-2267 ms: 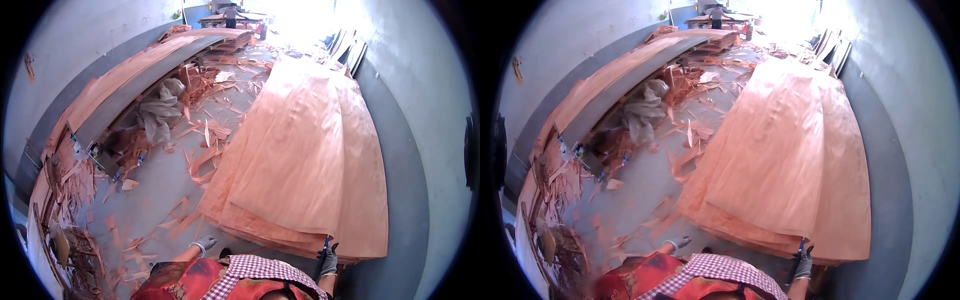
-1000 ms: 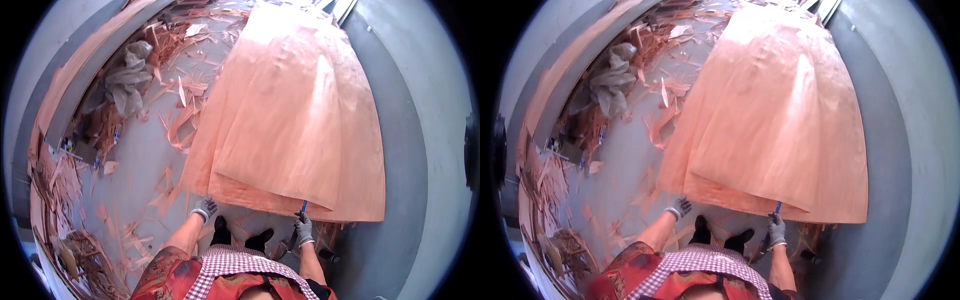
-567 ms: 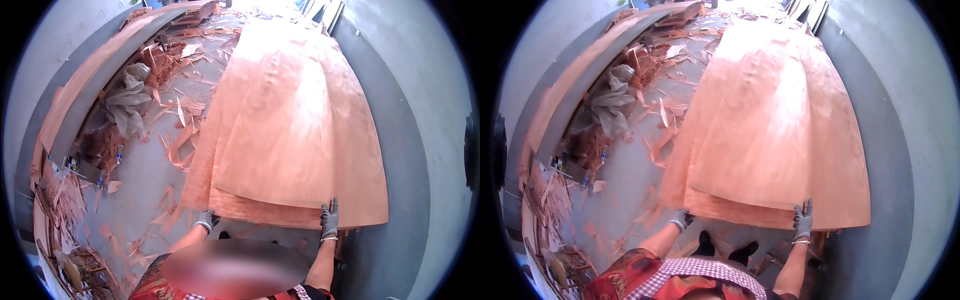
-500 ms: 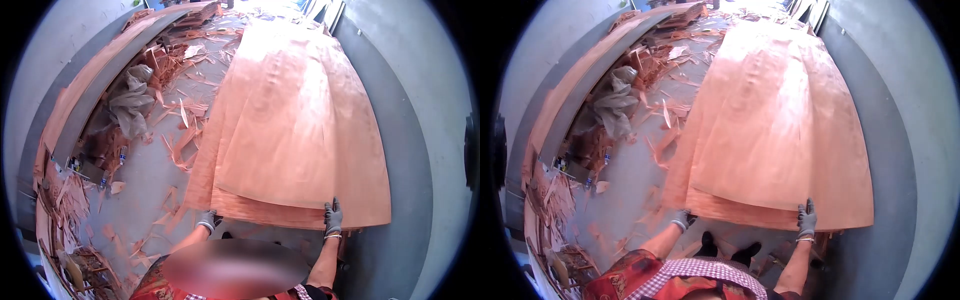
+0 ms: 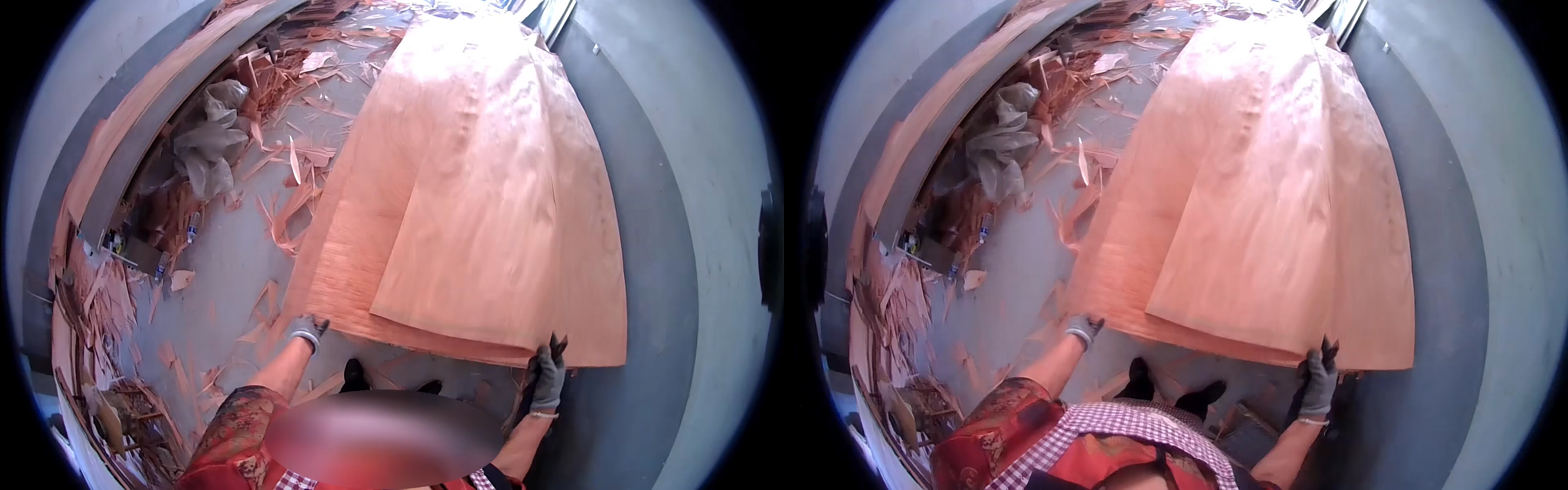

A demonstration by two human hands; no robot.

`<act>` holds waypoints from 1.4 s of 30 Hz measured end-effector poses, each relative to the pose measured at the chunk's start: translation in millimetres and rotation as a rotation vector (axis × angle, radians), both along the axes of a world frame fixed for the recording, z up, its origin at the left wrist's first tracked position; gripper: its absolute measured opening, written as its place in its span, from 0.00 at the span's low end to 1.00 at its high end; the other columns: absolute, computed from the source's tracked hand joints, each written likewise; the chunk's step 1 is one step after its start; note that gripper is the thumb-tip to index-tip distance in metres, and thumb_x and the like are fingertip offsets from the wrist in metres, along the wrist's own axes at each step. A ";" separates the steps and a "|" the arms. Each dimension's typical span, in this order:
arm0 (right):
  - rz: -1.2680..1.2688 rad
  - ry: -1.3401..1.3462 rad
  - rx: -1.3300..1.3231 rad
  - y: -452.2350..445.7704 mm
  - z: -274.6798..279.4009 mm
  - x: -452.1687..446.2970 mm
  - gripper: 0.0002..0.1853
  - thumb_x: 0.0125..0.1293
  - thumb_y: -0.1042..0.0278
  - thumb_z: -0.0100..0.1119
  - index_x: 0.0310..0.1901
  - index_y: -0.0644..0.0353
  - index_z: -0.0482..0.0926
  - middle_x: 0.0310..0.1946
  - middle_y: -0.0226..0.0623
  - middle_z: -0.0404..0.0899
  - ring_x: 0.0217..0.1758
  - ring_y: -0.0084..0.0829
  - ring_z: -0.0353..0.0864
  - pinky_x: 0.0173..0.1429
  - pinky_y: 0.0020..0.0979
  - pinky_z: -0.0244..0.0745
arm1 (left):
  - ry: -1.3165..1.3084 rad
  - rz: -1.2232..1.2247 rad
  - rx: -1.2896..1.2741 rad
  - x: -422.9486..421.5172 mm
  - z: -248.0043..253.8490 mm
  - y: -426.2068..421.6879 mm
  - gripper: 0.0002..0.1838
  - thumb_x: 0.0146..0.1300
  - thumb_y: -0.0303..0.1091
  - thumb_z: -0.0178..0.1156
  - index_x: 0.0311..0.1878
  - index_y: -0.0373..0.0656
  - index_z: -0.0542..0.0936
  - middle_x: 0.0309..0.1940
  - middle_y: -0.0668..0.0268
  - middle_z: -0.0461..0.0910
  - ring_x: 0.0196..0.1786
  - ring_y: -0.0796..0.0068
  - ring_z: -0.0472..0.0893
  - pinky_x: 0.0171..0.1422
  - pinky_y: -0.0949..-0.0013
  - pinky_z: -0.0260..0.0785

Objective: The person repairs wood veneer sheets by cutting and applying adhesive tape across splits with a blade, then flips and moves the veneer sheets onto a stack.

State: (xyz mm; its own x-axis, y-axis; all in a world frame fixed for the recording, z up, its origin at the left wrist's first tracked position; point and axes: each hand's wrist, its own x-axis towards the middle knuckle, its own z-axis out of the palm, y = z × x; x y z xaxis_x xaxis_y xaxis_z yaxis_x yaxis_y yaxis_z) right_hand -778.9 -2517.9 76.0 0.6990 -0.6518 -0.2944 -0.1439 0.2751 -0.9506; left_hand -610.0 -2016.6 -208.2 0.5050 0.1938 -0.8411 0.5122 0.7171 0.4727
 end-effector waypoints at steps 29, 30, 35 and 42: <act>0.063 0.323 -0.111 -26.2 -156.7 8.4 0.25 0.65 0.62 0.61 0.63 0.47 0.69 0.19 0.21 0.68 0.18 0.14 0.63 0.20 0.18 0.58 | 0.005 -0.123 0.514 30.9 -8.2 14.1 0.20 0.61 0.46 0.60 0.43 0.37 0.81 0.36 0.52 0.81 0.37 0.57 0.80 0.46 0.60 0.73; 0.068 0.342 -0.110 -29.0 -153.8 18.3 0.25 0.64 0.61 0.61 0.63 0.46 0.69 0.19 0.21 0.68 0.17 0.13 0.63 0.19 0.17 0.58 | 0.025 -0.232 0.642 35.7 -6.0 15.8 0.18 0.61 0.44 0.61 0.42 0.37 0.80 0.33 0.55 0.80 0.36 0.62 0.79 0.43 0.61 0.73; 0.034 0.392 -0.142 -26.7 -155.8 -0.7 0.27 0.63 0.59 0.62 0.63 0.44 0.69 0.19 0.20 0.68 0.17 0.13 0.64 0.19 0.16 0.58 | 0.002 -0.665 1.168 20.8 -47.7 47.0 0.12 0.59 0.37 0.63 0.40 0.38 0.78 0.24 0.64 0.78 0.28 0.76 0.75 0.29 0.69 0.69; -0.081 0.306 -0.172 -36.1 -168.7 -2.6 0.24 0.60 0.66 0.66 0.59 0.49 0.74 0.18 0.18 0.69 0.16 0.11 0.62 0.17 0.17 0.55 | -0.036 -0.508 0.684 32.6 -12.4 35.5 0.08 0.58 0.26 0.61 0.40 0.34 0.76 0.33 0.59 0.79 0.31 0.68 0.81 0.34 0.71 0.76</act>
State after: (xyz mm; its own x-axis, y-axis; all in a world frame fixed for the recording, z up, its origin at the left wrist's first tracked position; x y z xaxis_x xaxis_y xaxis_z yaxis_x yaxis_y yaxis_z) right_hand -781.4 -2554.0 -92.7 0.5392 -0.7598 -0.3633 -0.4130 0.1374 -0.9003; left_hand -577.5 -1981.1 -220.6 0.6922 0.3956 -0.6036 0.6711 -0.0449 0.7400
